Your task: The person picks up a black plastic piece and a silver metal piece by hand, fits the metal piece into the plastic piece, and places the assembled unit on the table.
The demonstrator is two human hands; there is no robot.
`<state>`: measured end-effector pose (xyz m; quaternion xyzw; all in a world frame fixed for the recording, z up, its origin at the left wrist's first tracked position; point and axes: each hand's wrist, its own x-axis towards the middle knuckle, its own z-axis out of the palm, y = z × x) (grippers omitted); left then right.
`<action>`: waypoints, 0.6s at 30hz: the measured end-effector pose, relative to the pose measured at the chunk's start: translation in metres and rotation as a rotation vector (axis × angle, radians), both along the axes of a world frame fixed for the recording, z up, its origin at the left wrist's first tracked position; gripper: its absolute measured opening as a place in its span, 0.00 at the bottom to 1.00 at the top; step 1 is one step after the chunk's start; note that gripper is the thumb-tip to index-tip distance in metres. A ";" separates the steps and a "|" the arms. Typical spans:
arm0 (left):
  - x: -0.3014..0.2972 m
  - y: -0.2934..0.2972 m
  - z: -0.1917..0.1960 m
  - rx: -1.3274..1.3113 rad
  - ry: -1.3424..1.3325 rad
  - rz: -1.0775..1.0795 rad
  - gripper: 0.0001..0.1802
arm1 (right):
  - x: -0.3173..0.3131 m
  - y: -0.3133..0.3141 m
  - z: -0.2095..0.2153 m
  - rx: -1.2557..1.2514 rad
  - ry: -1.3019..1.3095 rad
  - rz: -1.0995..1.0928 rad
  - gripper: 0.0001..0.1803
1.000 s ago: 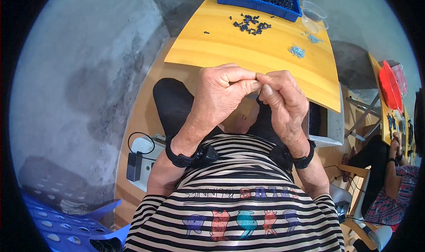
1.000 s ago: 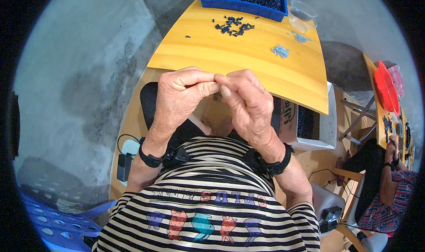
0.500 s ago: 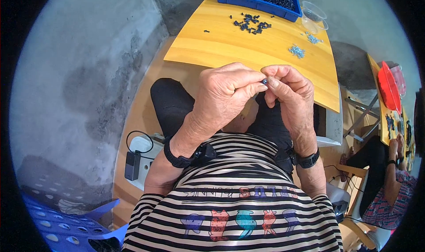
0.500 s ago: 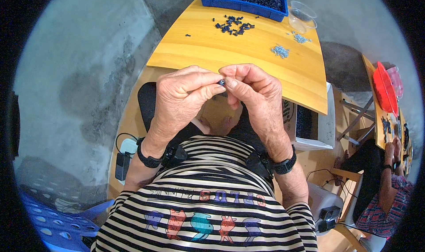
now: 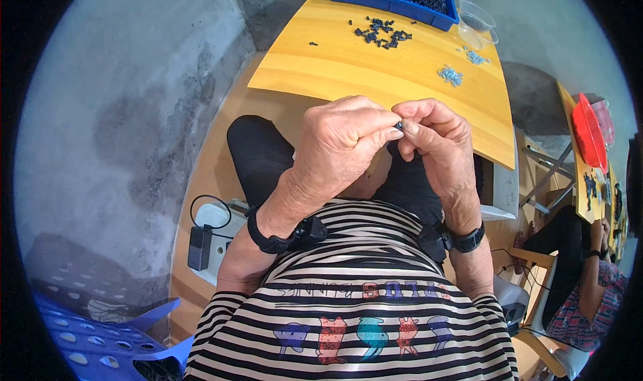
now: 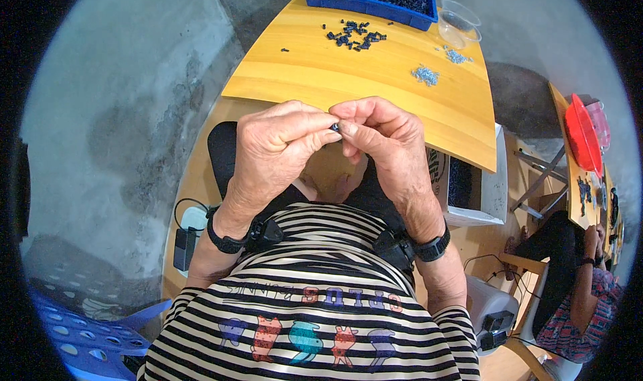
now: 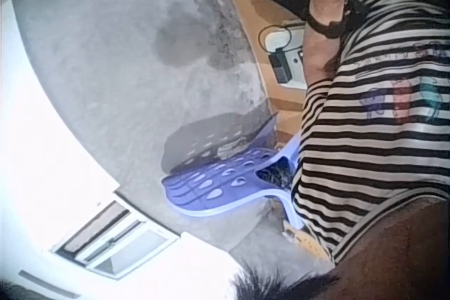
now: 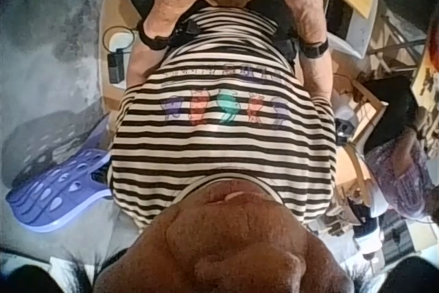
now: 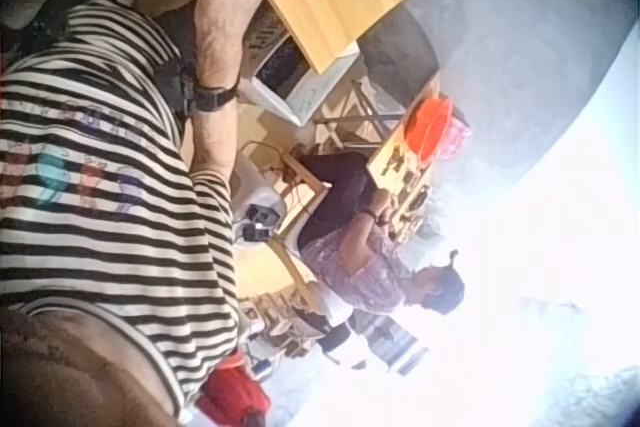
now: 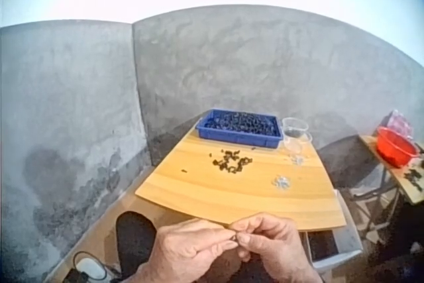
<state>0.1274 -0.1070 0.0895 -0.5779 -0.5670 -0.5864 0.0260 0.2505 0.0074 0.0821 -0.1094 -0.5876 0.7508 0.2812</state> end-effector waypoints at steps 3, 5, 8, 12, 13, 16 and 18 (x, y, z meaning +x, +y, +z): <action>-0.001 -0.001 -0.001 -0.021 0.044 0.013 0.09 | 0.000 0.001 -0.001 0.007 -0.009 0.011 0.08; -0.002 -0.001 -0.002 -0.041 0.082 0.021 0.09 | -0.001 0.001 -0.003 0.030 -0.007 0.012 0.08; -0.002 0.004 -0.007 0.040 0.080 0.029 0.09 | -0.001 0.005 -0.003 0.080 -0.039 0.026 0.08; -0.005 0.010 -0.018 0.006 0.173 0.042 0.08 | -0.002 0.012 -0.005 0.143 -0.152 0.059 0.08; -0.006 0.011 -0.020 -0.017 0.200 0.056 0.08 | -0.002 0.011 -0.006 0.147 -0.153 0.053 0.08; -0.009 0.008 -0.024 -0.065 0.203 0.028 0.08 | -0.006 0.007 -0.009 0.131 -0.219 0.054 0.08; -0.011 0.006 -0.026 -0.071 0.168 0.017 0.08 | -0.009 0.006 -0.015 0.108 -0.191 0.065 0.09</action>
